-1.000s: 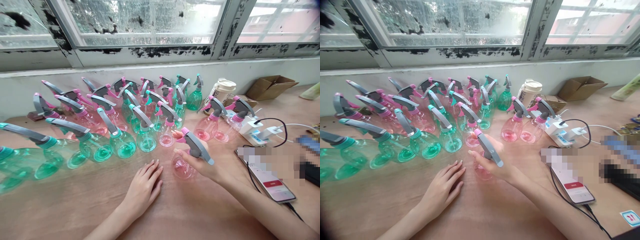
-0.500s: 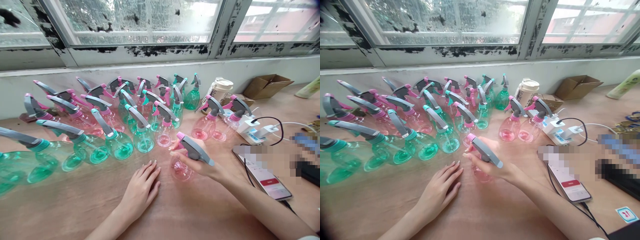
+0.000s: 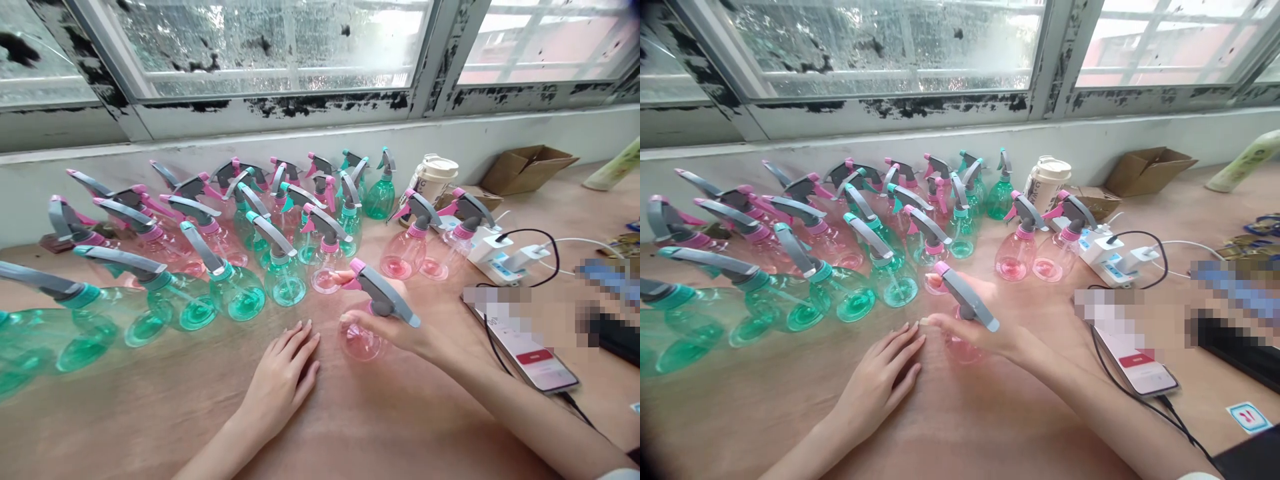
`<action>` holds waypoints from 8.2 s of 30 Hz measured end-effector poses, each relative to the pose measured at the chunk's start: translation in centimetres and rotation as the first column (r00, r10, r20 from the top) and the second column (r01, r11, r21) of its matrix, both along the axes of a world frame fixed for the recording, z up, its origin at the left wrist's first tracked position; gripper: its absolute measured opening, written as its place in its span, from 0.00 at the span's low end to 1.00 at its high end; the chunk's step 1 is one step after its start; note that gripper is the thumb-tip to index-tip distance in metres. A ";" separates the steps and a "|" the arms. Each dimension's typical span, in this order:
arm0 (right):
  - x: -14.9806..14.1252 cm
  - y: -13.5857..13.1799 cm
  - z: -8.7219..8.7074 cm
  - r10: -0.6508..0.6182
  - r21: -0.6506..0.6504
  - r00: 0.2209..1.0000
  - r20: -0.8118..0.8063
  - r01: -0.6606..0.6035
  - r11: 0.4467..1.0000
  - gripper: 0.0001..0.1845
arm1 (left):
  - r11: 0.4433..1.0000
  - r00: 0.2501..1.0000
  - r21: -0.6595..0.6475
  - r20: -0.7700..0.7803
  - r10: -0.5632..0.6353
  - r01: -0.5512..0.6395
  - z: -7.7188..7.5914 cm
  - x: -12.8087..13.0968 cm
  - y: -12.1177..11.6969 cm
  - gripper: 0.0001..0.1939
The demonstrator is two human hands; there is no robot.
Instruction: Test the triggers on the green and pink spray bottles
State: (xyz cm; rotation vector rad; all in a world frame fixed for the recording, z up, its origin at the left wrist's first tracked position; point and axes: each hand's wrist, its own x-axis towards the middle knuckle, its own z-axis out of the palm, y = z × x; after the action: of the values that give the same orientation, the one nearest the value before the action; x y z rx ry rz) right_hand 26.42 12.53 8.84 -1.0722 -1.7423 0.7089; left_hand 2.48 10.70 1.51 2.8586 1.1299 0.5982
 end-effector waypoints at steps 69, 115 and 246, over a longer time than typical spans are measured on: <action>9.6 5.4 -2.2 -0.708 0.075 0.578 0.405 0.751 0.656 0.31 | 0.998 1.000 0.055 -0.019 -0.025 0.026 -0.1 -0.3 0.8 0.18; 3.9 -1.0 1.1 -0.130 0.024 0.989 0.071 0.129 0.991 0.03 | 1.000 1.000 -0.007 -0.012 -0.010 0.010 -0.1 2.7 0.8 0.17; 0.9 -0.8 0.4 0.017 0.093 1.000 -0.003 -0.017 0.996 0.06 | 0.998 0.999 -0.043 0.017 -0.042 0.042 -0.3 3.6 0.8 0.19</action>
State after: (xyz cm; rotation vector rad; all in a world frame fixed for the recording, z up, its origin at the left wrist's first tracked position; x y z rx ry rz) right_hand 27.35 11.75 9.28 -0.9932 -1.7652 0.6341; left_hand 6.13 11.47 1.24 2.8281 1.0644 0.5867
